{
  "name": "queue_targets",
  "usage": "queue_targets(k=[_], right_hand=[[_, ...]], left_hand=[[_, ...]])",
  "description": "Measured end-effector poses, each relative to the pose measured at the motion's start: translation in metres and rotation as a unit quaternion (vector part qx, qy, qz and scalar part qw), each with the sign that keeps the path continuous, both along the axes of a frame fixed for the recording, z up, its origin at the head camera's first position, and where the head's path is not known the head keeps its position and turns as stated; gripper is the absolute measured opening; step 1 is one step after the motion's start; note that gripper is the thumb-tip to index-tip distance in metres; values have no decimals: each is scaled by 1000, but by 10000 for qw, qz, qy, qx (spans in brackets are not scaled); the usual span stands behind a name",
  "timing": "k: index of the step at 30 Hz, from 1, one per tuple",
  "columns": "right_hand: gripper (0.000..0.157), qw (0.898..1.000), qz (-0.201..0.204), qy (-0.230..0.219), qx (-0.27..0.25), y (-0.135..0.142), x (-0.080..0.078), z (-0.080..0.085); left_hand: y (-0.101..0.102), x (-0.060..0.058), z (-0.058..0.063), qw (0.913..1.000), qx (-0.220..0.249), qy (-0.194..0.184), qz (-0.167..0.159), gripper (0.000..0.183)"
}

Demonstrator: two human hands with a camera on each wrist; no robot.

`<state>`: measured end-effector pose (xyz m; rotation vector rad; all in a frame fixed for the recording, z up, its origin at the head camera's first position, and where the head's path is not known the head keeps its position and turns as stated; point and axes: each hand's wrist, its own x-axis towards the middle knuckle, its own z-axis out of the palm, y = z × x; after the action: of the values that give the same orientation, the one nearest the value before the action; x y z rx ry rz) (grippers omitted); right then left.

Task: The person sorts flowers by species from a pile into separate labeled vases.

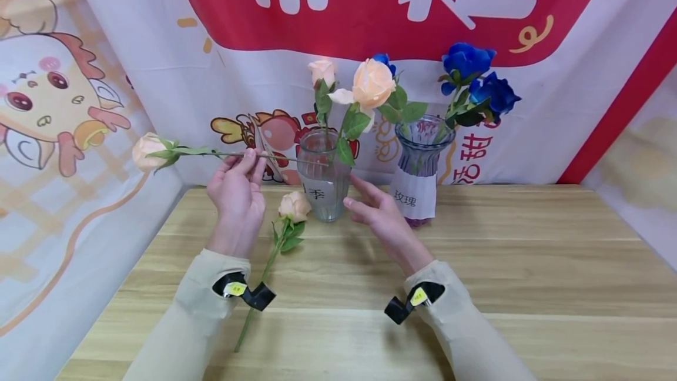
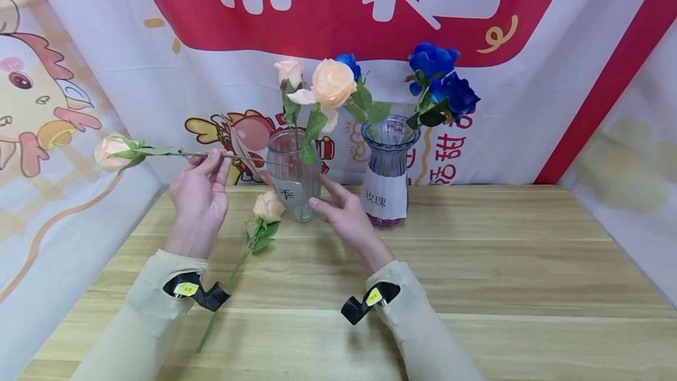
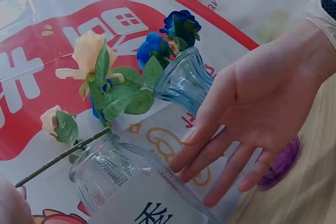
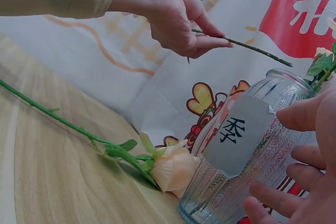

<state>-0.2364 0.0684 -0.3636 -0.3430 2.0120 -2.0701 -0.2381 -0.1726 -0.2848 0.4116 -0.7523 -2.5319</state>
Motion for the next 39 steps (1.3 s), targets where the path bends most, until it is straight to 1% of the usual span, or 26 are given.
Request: queue_targets(k=[5, 11, 19, 25, 30, 33, 39], right_hand=[[66, 10000, -21, -19, 10, 1, 0, 0], [67, 10000, 45, 43, -7, 2, -1, -1], [67, 10000, 64, -4, 26, 1, -1, -1], [68, 9999, 113, 51, 73, 2, -2, -2], [68, 9999, 131, 83, 52, 2, -1, -2], [68, 9999, 124, 55, 15, 2, -1, -2], [67, 9999, 122, 70, -6, 3, -1, -2]], left_hand=[[4, -6, 6, 9999, 79, 86, 69, 21], [5, -12, 13, 9996, 123, 164, 170, 21], [5, -19, 15, 9994, 130, 149, 297, 27], [9, -26, 15, 9988, -50, 266, 408, 28], [18, -32, 16, 9980, -171, 334, 502, 26], [24, -35, 16, 9981, -195, 315, 493, 27], [33, -39, 15, 9969, -539, 163, 547, 31]])
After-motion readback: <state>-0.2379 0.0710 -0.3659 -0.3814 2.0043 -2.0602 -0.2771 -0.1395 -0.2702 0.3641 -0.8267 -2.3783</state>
